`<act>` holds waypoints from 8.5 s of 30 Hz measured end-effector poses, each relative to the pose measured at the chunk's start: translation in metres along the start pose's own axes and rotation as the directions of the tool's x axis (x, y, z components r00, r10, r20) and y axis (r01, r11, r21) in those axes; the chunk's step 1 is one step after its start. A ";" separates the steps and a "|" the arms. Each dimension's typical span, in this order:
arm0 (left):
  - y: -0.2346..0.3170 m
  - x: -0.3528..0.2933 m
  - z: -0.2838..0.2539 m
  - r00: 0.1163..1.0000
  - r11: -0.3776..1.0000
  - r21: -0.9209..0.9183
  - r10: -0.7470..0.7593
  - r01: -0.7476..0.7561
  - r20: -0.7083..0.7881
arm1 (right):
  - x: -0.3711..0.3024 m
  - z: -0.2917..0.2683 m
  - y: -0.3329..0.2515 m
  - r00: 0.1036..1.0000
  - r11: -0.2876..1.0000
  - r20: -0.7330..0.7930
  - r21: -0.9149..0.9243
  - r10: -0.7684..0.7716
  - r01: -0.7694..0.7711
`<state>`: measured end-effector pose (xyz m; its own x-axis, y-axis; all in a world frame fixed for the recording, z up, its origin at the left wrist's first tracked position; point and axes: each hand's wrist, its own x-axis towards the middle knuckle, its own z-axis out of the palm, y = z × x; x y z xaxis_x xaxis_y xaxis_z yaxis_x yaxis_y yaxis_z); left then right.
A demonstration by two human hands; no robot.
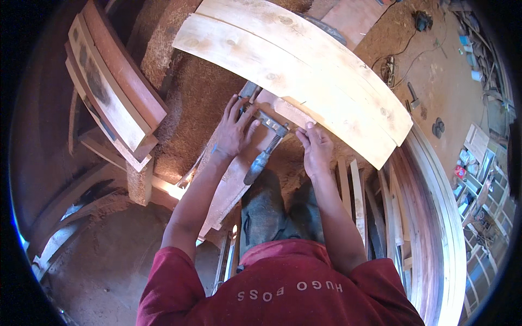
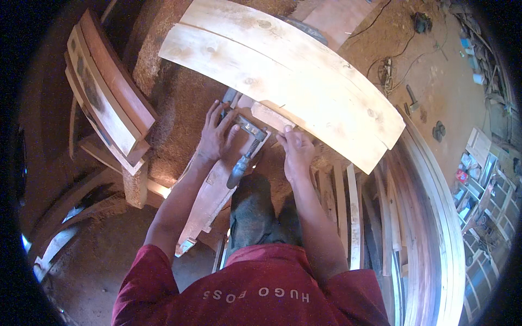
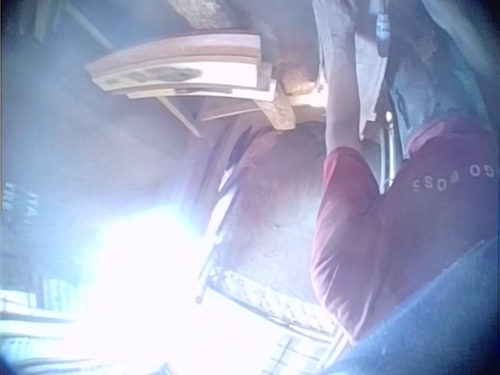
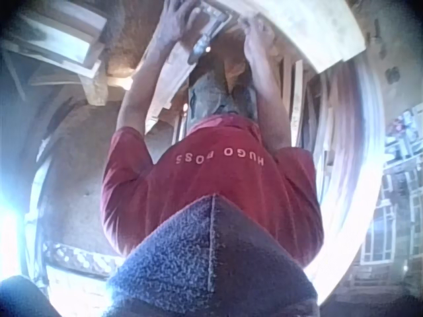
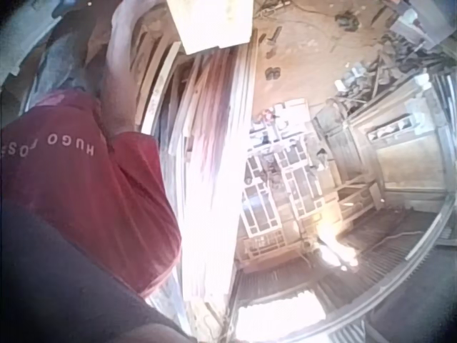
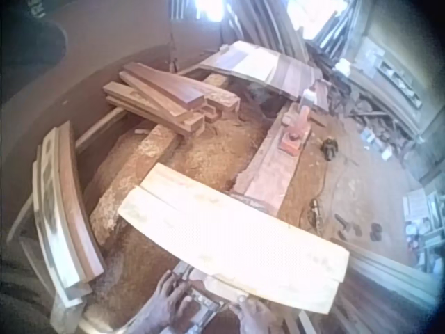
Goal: The person applies glue to the edges of wooden boards, fits them together using a clamp, and secures them by hammering. The person also handles a large finished panel.
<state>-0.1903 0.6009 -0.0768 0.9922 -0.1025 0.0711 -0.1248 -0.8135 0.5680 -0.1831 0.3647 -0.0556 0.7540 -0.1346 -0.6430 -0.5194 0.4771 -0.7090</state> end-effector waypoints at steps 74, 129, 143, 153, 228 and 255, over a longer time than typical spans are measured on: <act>-0.018 -0.005 0.005 0.869 0.831 -0.288 -0.495 0.475 0.006 | -0.095 0.015 0.083 0.840 0.883 0.290 -0.041 0.459 -0.468; -0.008 0.003 0.005 0.851 0.826 -0.280 -0.523 0.490 -0.055 | -0.090 0.015 0.107 0.970 0.899 0.067 -0.395 0.235 -0.190; -0.010 0.001 0.004 0.835 0.813 -0.240 -0.550 0.531 -0.014 | -0.099 0.014 0.094 0.928 0.946 0.181 -0.038 0.325 -0.323; -0.012 -0.001 0.007 0.858 0.838 -0.272 -0.508 0.473 -0.075 | -0.108 0.012 0.110 0.905 0.909 0.091 -0.057 0.416 -0.412; 0.065 -0.062 0.003 0.363 0.022 -0.373 -0.297 0.927 0.883 | -0.008 -0.148 -0.071 0.942 0.945 -0.090 0.068 0.324 -0.319; 0.119 -0.090 0.069 0.673 0.637 -0.220 -0.681 0.739 0.288 | 0.039 -0.157 -0.080 0.948 0.962 -0.164 0.049 0.274 -0.269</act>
<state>-0.2943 0.4740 -0.0719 0.7529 0.3206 -0.5748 0.6535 -0.4682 0.5948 -0.1752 0.1848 -0.0700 0.5064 -0.1394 -0.8509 -0.6832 0.5373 -0.4946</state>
